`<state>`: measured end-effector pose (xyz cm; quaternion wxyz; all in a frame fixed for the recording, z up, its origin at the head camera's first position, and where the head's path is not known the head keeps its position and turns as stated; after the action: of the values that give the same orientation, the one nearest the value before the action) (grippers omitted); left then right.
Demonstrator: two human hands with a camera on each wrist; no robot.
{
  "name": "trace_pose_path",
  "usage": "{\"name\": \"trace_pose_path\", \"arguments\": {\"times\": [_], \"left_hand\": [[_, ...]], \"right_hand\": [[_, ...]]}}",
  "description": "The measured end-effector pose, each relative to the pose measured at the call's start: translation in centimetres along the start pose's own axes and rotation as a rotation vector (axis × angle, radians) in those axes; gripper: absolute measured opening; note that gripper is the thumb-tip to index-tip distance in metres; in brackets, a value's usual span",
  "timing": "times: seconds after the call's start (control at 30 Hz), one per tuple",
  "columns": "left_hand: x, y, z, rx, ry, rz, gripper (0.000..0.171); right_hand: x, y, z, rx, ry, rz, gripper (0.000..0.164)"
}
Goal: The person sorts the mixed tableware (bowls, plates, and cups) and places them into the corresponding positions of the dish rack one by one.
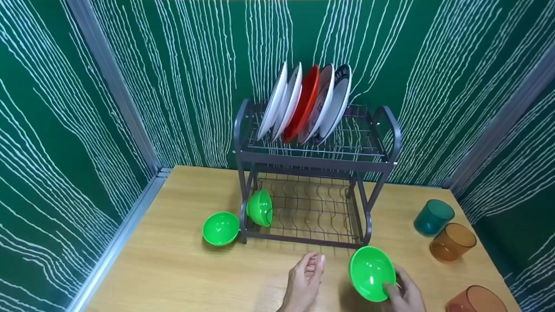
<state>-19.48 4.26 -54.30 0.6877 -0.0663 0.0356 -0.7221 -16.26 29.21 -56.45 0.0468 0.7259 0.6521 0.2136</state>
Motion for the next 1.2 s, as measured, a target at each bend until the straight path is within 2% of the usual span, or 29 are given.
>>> {"name": "trace_pose_path", "arguments": {"times": [0.2,0.47,0.63,0.9,1.13,1.2], "left_hand": [[-1.4,0.0,0.4,0.014,0.061,-0.079,0.043],[-2.8,0.3,0.8,-0.003,-0.003,-0.193,0.047],[-3.2,0.5,1.0,-0.002,0.021,-0.251,0.043],[-2.0,0.4,1.3,-0.030,0.040,-0.233,0.039],[-1.1,0.3,1.7,-0.062,0.018,-0.203,0.041],[-0.8,0.2,1.9,-0.063,0.010,-0.192,0.043]], "right_hand": [[-2.2,0.6,-0.7,0.071,-0.027,-0.029,0.050],[-4.8,1.0,-0.9,0.059,-0.074,-0.096,0.050],[-5.7,1.1,-1.1,0.071,-0.132,-0.101,0.050],[-6.9,1.2,-1.3,0.100,-0.159,-0.099,0.052],[-7.6,1.2,-1.8,0.162,-0.066,-0.075,0.051],[-7.7,1.2,-1.6,0.162,-0.072,-0.079,0.050]]}}
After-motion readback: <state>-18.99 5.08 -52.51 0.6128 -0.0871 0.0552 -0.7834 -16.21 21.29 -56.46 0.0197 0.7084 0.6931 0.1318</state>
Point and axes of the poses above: each hand's wrist, its own y-axis away from the middle knuckle, its own x-axis out of the back of the hand, z = x × y, the point moved 9 cm from there along -y, towards the middle knuckle, and after that the axes turned 3 degrees about y, right-handed, at the moved point
